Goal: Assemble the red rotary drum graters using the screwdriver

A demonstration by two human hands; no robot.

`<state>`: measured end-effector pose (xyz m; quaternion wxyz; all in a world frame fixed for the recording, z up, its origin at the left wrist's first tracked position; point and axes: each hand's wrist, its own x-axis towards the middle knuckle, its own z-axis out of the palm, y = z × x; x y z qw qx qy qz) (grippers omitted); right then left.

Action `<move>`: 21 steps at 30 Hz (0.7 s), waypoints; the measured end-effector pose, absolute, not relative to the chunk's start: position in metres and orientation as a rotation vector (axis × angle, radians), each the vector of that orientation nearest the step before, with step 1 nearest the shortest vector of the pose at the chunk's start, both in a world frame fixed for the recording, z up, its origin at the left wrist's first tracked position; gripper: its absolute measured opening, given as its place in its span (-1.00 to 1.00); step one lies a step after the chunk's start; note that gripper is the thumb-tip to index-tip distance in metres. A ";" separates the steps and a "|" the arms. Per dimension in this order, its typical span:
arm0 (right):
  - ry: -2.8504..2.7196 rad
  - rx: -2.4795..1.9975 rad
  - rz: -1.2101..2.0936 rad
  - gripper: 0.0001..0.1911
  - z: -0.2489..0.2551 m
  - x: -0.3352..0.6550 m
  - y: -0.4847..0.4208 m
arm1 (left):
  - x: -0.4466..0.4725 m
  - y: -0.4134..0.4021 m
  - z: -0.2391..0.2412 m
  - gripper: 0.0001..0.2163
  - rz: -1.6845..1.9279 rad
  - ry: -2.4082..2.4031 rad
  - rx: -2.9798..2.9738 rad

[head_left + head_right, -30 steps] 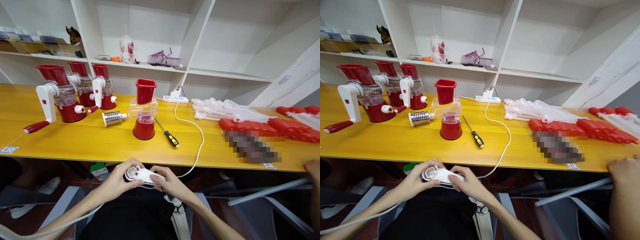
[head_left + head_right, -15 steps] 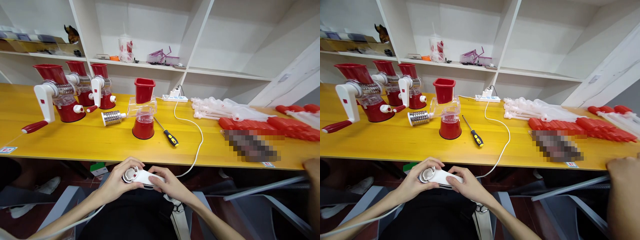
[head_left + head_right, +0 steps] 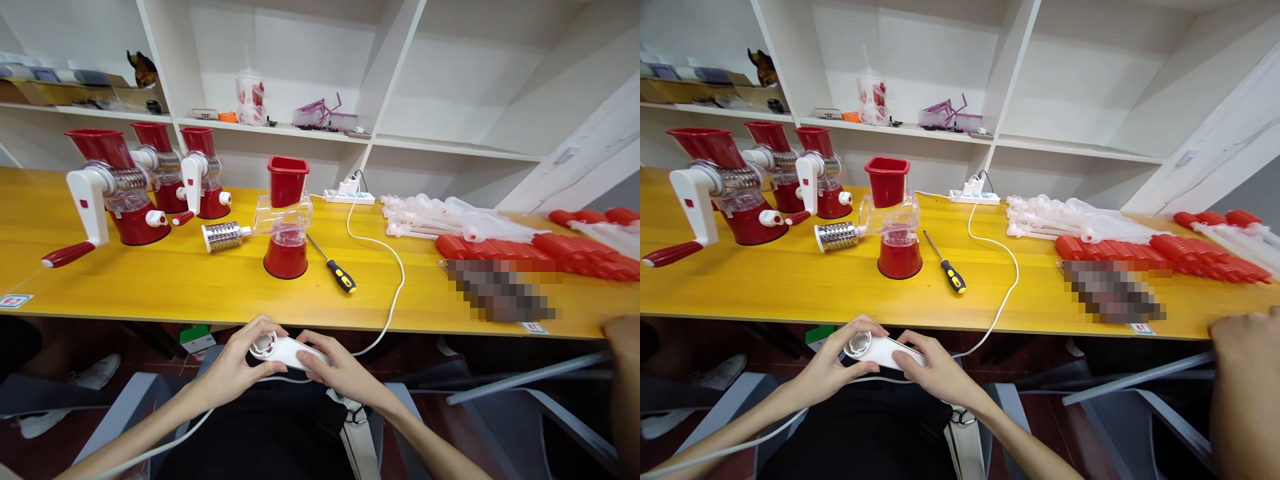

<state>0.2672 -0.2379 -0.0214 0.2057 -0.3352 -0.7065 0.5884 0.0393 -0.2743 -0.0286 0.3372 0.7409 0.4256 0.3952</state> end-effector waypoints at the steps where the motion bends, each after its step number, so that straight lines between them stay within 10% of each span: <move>1: -1.998 -0.948 1.597 -0.56 -0.021 0.268 -0.238 | 0.040 -0.274 -0.027 -0.73 1.029 1.126 1.916; 15: -2.220 -0.934 1.025 -0.76 -0.022 0.268 -0.243 | 0.037 -0.278 -0.019 -0.53 1.057 1.190 1.683; 21: -2.107 -0.717 1.644 -0.72 -0.028 0.264 -0.248 | 0.041 -0.288 -0.021 -0.63 0.975 1.219 1.810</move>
